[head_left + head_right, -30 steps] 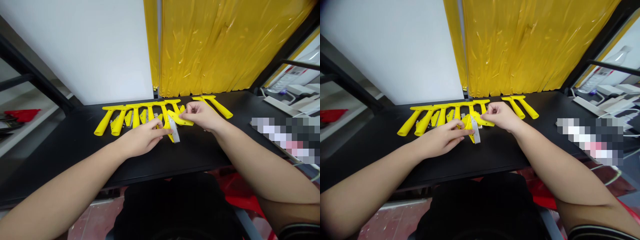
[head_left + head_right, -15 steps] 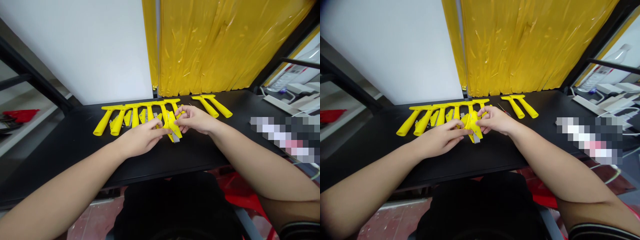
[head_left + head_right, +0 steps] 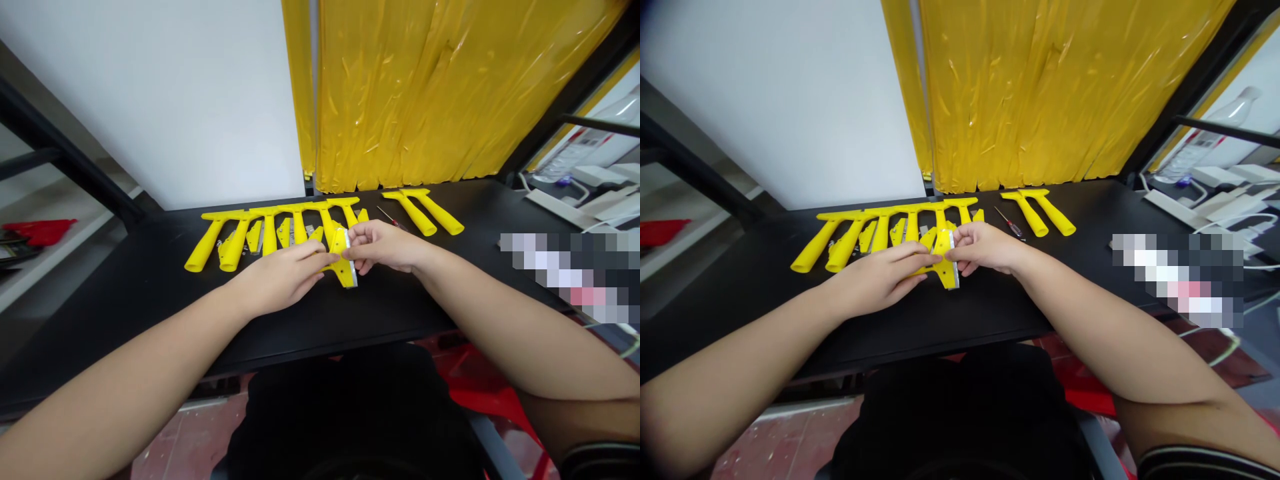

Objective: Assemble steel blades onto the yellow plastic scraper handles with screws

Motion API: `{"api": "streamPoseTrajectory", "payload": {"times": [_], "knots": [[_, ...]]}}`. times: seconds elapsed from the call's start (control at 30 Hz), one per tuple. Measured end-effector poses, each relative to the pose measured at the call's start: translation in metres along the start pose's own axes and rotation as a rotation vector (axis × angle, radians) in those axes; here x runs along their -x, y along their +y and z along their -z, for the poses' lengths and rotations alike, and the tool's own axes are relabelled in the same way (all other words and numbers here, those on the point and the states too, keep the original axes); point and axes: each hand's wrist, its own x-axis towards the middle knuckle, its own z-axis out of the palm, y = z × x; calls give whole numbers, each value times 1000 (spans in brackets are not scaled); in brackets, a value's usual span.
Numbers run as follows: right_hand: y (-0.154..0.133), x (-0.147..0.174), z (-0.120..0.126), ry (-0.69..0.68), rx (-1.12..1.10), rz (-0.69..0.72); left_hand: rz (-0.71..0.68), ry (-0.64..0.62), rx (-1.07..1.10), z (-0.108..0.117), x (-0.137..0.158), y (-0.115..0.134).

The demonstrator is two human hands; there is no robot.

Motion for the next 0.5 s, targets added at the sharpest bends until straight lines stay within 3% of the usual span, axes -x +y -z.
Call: {"api": "streamPoseTrajectory", "payload": {"times": [0.33,0.4,0.5], "knots": [[-1,3,9,-103,25,45,-110,119,-15,-3,3,-3],[-6,8,19,-53,70,88,-113,130,32,-1,2,-2],[-12,18,49,159,186,190,-117,141,43,1,2,1]]}}
